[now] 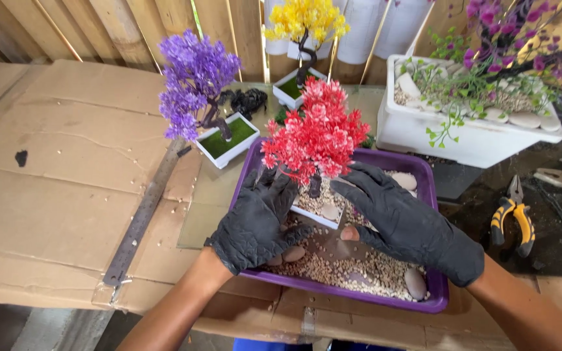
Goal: The person arranges small artificial bonsai trees in a purple tray filled with gravel and white stones. They place a red bonsai tree into the tray, adjust its position, and then move a purple bonsai tree into the same tray, arranging the stones around the base of the trees.
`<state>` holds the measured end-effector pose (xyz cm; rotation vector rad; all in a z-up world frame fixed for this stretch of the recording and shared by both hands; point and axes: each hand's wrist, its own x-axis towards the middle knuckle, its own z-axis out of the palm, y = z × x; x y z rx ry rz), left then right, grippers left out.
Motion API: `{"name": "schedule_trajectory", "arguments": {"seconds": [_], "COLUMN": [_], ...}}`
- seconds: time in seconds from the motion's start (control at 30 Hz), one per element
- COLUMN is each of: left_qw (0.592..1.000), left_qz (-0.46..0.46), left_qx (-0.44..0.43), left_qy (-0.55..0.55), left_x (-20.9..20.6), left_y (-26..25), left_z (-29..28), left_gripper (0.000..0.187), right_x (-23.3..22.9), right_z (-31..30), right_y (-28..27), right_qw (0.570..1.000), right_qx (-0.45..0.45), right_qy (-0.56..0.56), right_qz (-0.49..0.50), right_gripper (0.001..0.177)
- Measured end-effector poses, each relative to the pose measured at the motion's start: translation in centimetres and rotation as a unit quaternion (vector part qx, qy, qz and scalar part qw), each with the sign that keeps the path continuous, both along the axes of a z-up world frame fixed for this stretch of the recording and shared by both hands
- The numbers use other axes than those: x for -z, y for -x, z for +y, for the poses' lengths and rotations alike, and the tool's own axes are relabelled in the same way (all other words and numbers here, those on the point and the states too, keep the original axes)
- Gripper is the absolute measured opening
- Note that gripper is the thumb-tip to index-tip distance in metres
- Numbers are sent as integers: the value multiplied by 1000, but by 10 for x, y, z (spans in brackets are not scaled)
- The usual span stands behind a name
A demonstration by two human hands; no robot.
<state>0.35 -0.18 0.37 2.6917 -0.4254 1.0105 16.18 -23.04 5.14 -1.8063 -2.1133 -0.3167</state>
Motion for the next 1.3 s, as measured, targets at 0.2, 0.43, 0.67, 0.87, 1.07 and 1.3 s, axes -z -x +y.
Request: {"name": "schedule_trajectory", "arguments": {"seconds": [0.2, 0.43, 0.67, 0.87, 1.07, 1.3], "left_qw": [992, 992, 996, 997, 984, 970], "left_qz": [94, 67, 72, 65, 78, 91], "left_qx": [35, 66, 42, 30, -117, -157], "left_qy": [76, 89, 44, 18, -112, -161], "left_x": [-5, -10, -9, -3, 41, 7], "left_y": [0, -1, -3, -4, -12, 7], "left_z": [1, 3, 4, 2, 11, -3], "left_gripper": [67, 59, 58, 61, 83, 78], "right_x": [10, 9, 13, 7, 6, 7], "right_z": [-3, 3, 8, 6, -2, -4], "right_y": [-4, 0, 5, 11, 26, 27], "right_qw": [999, 998, 999, 998, 989, 998], "right_qx": [32, -28, 0, -12, 28, 51], "right_qy": [40, 58, 41, 46, 52, -14], "right_qz": [14, 2, -14, 30, 138, 22], "right_gripper": [76, 77, 89, 87, 95, 83]}}
